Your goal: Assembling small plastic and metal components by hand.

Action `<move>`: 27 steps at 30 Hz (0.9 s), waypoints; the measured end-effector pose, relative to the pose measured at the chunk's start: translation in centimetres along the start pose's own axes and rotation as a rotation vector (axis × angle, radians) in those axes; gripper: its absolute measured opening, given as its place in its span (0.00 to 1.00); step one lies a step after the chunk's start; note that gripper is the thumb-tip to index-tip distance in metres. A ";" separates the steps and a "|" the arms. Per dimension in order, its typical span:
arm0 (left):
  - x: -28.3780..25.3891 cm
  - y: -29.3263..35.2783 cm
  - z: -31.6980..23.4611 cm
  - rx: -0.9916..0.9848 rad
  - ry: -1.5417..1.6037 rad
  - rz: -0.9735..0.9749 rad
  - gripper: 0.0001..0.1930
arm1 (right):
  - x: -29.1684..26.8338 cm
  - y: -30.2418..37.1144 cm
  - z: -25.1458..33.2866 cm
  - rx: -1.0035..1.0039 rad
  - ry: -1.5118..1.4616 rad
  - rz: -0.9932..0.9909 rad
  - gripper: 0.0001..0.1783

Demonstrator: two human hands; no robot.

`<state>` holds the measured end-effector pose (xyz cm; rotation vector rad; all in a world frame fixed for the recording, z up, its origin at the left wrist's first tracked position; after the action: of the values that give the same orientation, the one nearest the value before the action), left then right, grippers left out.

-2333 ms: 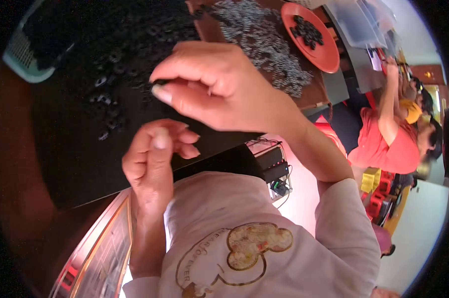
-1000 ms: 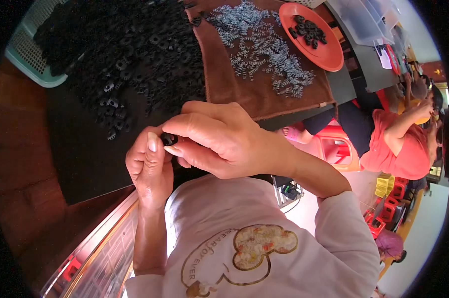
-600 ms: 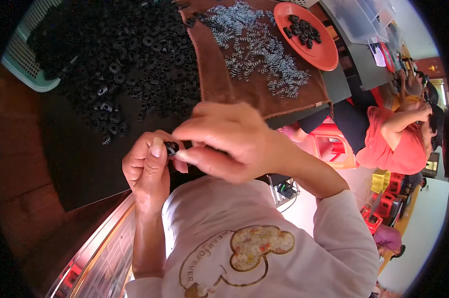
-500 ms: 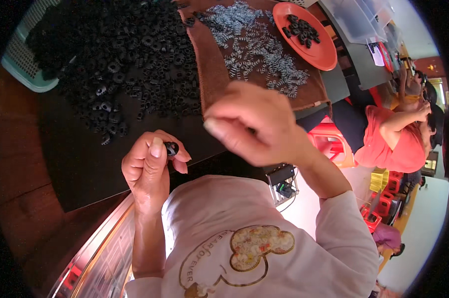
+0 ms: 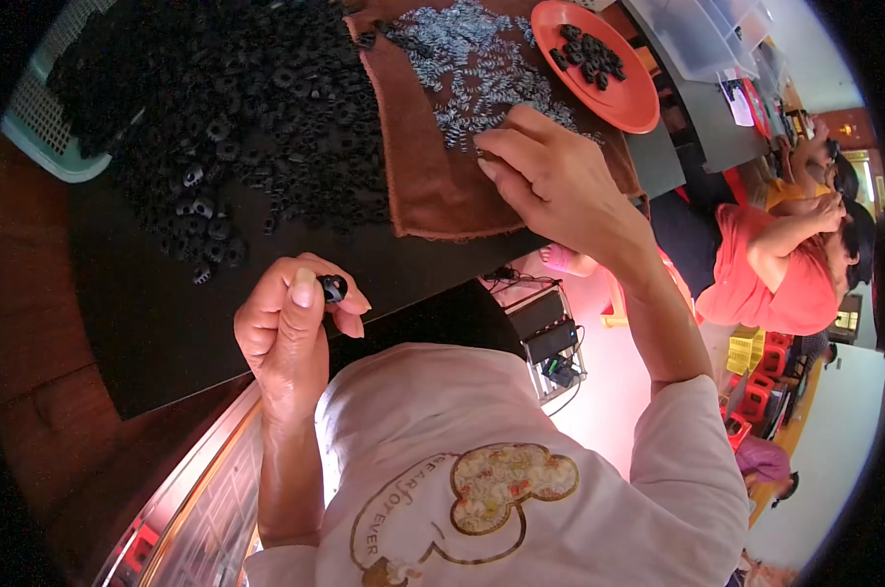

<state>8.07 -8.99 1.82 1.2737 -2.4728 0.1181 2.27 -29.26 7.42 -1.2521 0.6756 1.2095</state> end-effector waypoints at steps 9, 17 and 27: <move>0.2 -0.1 0.0 0.021 -0.007 0.021 0.17 | 1.0 -0.2 -0.9 0.020 0.127 0.056 0.06; 0.2 -0.4 0.0 -0.003 -0.007 0.018 0.17 | 0.9 -0.3 -1.6 -0.019 0.095 -0.007 0.06; -0.2 -0.6 0.3 -0.049 -0.006 0.004 0.19 | -0.5 -2.8 5.8 -0.102 -0.654 -0.178 0.04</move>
<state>8.54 -9.24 1.42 1.2509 -2.4682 0.0550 3.43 -23.56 10.31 -0.8918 0.0226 1.4091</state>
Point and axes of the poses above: each hand's wrist, its own y-axis away from the middle knuckle, its own x-axis out of the palm, z = x × y, the point moved 10 cm from there along -y, towards the middle knuckle, and after that the axes turned 8 degrees about -x, right-handed, at the moved point
